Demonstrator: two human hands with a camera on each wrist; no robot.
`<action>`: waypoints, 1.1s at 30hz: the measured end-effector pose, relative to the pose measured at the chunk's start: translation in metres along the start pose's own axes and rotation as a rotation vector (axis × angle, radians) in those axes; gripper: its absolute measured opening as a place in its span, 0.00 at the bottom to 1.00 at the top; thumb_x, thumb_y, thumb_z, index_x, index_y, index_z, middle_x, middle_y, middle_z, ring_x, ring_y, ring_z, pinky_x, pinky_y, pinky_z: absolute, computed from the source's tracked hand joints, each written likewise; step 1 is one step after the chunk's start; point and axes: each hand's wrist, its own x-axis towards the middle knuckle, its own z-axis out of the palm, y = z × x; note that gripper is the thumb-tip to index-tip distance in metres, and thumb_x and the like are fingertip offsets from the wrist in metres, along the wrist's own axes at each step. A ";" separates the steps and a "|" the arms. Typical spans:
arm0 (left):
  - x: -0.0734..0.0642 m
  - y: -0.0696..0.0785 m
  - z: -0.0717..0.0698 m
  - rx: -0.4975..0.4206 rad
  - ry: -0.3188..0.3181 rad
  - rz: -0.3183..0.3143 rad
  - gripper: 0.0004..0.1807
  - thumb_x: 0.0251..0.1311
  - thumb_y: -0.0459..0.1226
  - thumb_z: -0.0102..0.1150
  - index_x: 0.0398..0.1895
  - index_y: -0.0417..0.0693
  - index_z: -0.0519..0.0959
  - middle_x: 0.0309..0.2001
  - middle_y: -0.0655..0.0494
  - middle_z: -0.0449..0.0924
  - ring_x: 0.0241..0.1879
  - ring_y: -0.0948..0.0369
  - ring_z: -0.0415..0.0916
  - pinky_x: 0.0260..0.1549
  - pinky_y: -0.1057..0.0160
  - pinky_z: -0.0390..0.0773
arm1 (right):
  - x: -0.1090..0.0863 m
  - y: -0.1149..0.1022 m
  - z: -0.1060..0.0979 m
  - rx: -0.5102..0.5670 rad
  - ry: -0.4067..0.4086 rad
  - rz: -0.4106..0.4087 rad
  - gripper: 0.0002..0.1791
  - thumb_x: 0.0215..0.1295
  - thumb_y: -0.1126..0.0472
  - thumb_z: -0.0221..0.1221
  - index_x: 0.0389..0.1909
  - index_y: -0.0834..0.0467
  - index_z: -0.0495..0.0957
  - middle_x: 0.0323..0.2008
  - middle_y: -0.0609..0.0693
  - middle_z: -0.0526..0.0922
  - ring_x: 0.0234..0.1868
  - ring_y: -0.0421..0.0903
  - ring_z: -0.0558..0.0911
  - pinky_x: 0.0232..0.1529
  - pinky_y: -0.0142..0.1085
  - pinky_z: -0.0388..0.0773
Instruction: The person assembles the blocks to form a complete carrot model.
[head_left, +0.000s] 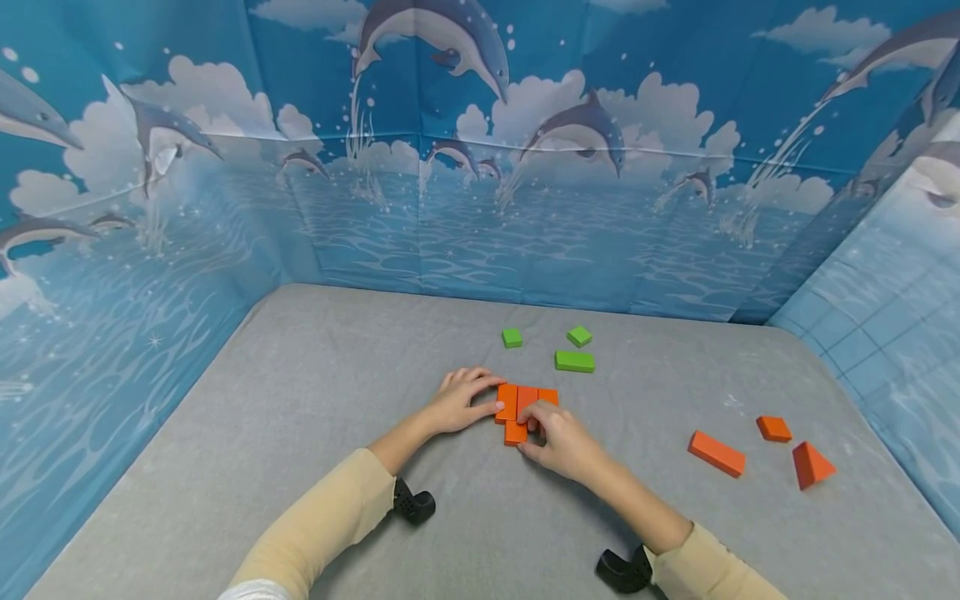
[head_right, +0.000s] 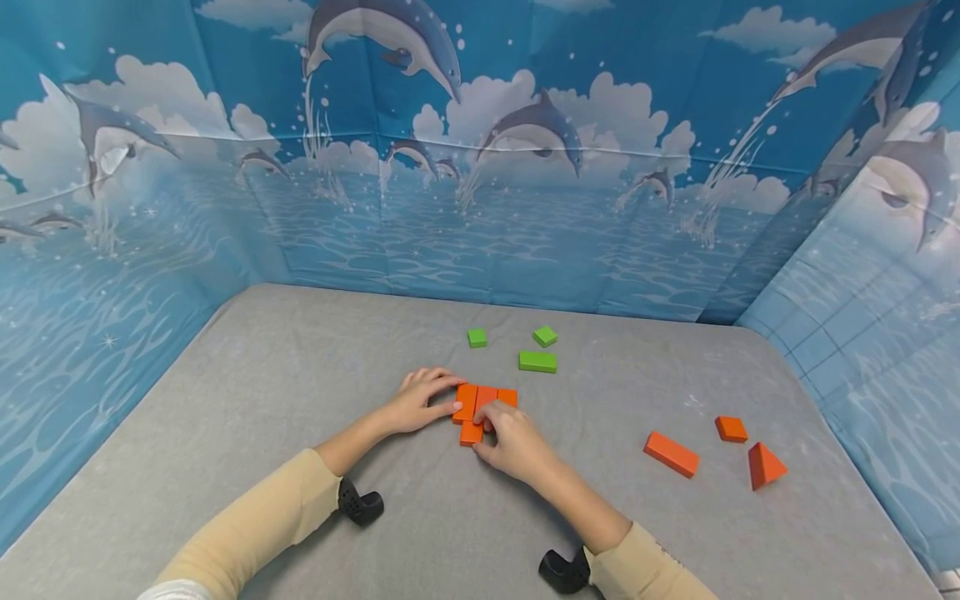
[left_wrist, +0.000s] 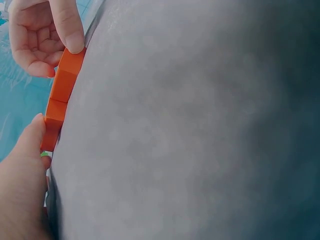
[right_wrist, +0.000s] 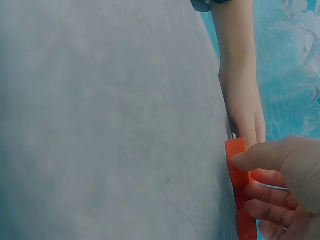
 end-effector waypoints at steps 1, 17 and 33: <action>0.000 0.000 0.000 0.001 -0.001 -0.002 0.23 0.63 0.49 0.51 0.60 0.53 0.70 0.58 0.52 0.67 0.56 0.53 0.60 0.54 0.50 0.54 | 0.000 0.000 0.000 -0.003 0.003 -0.003 0.13 0.46 0.65 0.68 0.32 0.60 0.75 0.27 0.46 0.73 0.27 0.40 0.70 0.29 0.31 0.70; 0.000 0.000 0.001 0.005 -0.004 -0.008 0.23 0.63 0.49 0.50 0.61 0.54 0.70 0.58 0.52 0.66 0.58 0.53 0.59 0.56 0.50 0.53 | -0.002 0.009 -0.013 0.093 0.051 0.018 0.15 0.47 0.66 0.68 0.36 0.62 0.76 0.27 0.49 0.75 0.27 0.41 0.71 0.28 0.31 0.69; 0.000 -0.001 0.001 0.003 -0.017 -0.007 0.24 0.63 0.49 0.50 0.61 0.55 0.69 0.59 0.52 0.65 0.59 0.53 0.57 0.56 0.50 0.53 | -0.076 0.119 -0.126 -0.031 0.281 0.397 0.20 0.60 0.60 0.60 0.51 0.64 0.72 0.36 0.57 0.75 0.34 0.46 0.72 0.29 0.36 0.67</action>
